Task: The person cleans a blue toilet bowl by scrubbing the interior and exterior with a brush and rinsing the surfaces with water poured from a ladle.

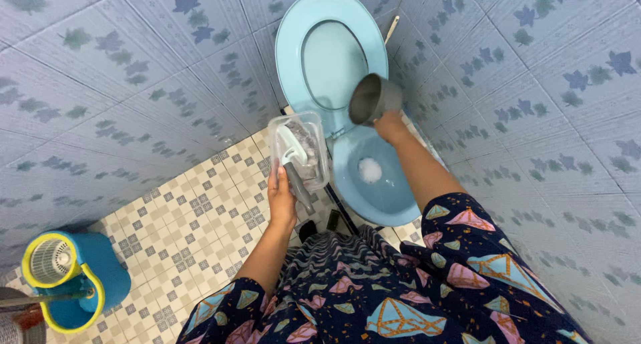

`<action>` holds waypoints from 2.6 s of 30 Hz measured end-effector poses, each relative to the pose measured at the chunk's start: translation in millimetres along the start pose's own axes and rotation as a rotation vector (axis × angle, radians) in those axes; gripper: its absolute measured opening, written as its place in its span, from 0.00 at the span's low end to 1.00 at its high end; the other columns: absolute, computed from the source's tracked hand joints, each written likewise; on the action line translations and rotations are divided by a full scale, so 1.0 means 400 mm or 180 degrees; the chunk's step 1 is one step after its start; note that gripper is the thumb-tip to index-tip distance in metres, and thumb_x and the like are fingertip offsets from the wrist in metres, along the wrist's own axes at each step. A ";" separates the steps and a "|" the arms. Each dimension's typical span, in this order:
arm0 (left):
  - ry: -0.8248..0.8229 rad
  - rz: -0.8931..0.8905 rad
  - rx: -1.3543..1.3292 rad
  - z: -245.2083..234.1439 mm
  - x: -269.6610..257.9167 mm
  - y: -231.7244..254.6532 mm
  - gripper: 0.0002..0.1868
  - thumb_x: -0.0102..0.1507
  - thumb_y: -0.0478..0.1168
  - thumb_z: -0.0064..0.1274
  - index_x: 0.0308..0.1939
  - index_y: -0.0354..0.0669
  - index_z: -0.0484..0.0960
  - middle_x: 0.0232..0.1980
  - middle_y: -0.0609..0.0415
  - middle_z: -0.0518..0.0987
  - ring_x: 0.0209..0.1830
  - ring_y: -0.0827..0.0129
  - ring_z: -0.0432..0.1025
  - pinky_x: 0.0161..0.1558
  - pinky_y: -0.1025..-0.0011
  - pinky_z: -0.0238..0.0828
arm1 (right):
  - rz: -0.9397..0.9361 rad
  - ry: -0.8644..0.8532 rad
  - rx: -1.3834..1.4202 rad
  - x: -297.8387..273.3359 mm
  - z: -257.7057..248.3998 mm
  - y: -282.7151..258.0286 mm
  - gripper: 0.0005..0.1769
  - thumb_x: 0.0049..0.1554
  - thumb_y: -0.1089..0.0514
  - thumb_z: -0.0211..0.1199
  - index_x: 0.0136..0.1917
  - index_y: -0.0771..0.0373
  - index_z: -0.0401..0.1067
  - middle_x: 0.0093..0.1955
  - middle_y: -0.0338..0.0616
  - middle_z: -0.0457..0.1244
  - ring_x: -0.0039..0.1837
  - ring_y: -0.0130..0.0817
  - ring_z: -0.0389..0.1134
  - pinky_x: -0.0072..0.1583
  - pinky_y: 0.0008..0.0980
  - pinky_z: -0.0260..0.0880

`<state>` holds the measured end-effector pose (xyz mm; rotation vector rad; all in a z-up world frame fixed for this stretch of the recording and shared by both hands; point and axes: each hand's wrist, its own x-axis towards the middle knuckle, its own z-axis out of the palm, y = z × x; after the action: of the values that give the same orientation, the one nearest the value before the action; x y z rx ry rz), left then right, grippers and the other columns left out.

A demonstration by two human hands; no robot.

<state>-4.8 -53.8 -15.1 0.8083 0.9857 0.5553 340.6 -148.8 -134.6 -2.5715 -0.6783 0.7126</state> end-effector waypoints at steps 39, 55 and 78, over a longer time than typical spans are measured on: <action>-0.0191 0.0071 -0.0358 0.039 0.005 0.011 0.32 0.64 0.53 0.39 0.70 0.48 0.55 0.60 0.50 0.69 0.48 0.68 0.69 0.46 0.68 0.72 | -0.0571 0.0992 -0.0882 0.083 -0.098 0.072 0.15 0.57 0.53 0.56 0.52 0.66 0.62 0.46 0.61 0.65 0.51 0.58 0.66 0.51 0.51 0.66; -0.0140 0.0139 -0.0392 0.068 -0.177 -0.126 0.30 0.65 0.52 0.39 0.69 0.49 0.55 0.56 0.50 0.71 0.42 0.69 0.71 0.41 0.68 0.76 | -0.1353 0.1222 -0.1203 -0.384 -0.018 0.050 0.24 0.51 0.65 0.54 0.62 0.62 0.65 0.39 0.53 0.63 0.41 0.49 0.67 0.41 0.42 0.68; -0.0950 0.0106 0.0217 0.006 -0.464 -0.311 0.29 0.64 0.54 0.42 0.66 0.48 0.63 0.55 0.57 0.72 0.41 0.77 0.70 0.34 0.80 0.70 | 0.0835 0.0674 0.4513 -1.135 0.006 0.245 0.14 0.59 0.53 0.50 0.49 0.67 0.64 0.29 0.40 0.55 0.25 0.25 0.53 0.28 0.26 0.53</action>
<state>-80.5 -263.9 -20.3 0.9397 0.7204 0.4164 30.7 -473.2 -14.2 -1.3480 0.2482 0.6176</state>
